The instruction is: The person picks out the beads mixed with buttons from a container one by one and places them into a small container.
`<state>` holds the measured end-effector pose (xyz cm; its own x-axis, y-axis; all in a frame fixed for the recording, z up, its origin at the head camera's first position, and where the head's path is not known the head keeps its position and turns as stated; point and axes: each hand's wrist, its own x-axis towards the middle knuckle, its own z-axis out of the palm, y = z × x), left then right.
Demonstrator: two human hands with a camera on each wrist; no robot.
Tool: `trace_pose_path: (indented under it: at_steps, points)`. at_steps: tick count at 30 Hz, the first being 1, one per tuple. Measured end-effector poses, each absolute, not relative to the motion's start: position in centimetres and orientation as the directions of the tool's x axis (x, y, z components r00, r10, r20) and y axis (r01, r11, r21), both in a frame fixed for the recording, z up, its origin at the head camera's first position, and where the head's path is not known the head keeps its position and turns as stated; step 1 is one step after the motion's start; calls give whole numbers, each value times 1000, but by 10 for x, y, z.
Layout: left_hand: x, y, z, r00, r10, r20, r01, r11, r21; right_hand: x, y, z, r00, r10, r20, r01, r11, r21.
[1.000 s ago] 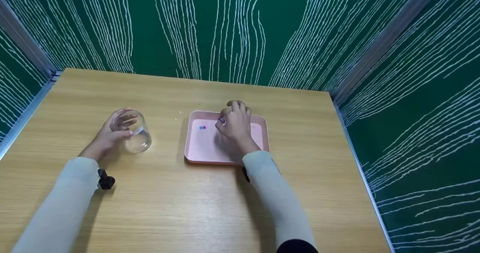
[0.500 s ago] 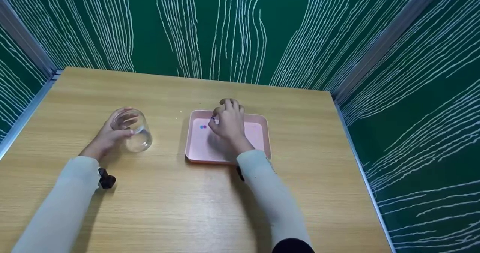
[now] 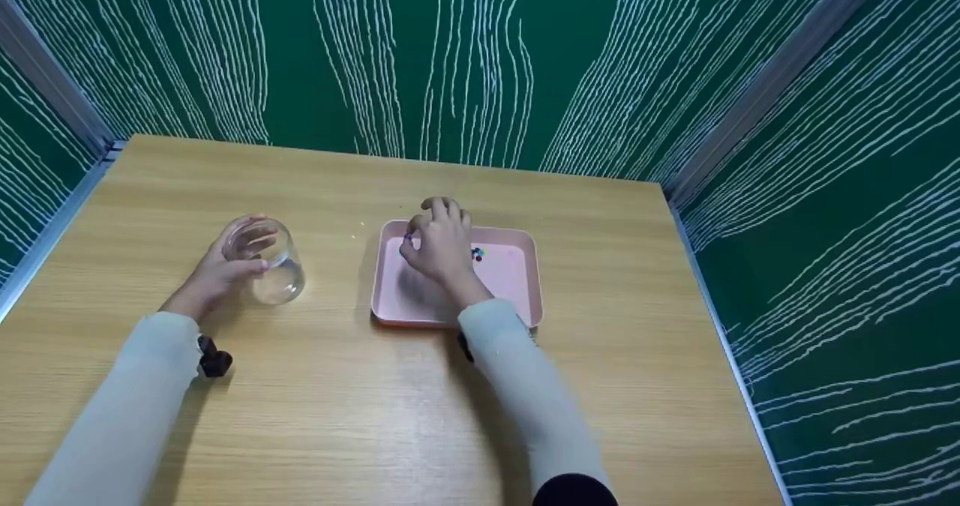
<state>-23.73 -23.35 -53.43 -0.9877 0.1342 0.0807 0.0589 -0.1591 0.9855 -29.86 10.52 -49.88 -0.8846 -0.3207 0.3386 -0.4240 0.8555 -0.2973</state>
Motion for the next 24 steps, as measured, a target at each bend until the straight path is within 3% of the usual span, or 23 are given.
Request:
trace_pose_path:
  at_steps: [14, 24]
  points:
    - [-236, -233, -533, -987, 159, 35, 11, -154, 988, -292, 75, -496, -816, -369, 445, -520, 806, -284]
    - [-236, -232, -532, -990, 137, 44, 22, -158, 987, -288, 53, -486, -826, -371, 425, -525, 782, -337]
